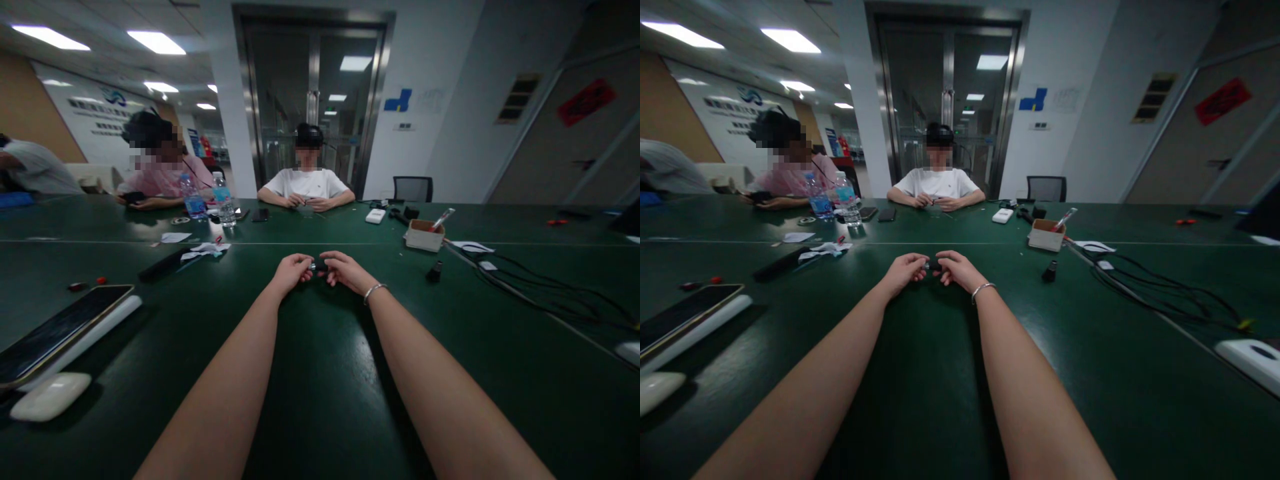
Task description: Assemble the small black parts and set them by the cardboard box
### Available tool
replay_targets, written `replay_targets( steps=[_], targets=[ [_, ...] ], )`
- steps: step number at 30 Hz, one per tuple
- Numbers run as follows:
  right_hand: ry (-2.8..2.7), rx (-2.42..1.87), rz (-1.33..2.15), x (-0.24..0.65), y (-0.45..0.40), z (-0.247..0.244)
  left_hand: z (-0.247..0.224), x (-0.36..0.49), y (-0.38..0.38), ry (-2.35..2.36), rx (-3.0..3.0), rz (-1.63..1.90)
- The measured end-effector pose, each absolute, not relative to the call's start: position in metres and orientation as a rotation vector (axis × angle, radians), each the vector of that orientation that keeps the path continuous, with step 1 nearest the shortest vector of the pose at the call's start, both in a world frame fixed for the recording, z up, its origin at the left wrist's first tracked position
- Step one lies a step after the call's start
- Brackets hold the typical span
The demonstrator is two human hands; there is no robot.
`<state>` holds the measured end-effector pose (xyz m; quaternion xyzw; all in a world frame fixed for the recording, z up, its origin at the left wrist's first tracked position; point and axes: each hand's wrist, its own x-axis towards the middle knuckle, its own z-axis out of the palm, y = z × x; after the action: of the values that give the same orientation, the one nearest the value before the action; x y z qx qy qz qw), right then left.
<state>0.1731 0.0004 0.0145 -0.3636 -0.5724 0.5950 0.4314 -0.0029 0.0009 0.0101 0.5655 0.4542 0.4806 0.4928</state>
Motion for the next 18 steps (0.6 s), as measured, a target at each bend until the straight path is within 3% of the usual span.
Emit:
replay_targets(
  steps=[18],
  targets=[
    [-1.412, -0.896, 1.519, 0.1742, 0.0005, 0.0150, 0.0111, -0.0016, -0.0003, 1.108, 1.364, 1.163]
  ],
)
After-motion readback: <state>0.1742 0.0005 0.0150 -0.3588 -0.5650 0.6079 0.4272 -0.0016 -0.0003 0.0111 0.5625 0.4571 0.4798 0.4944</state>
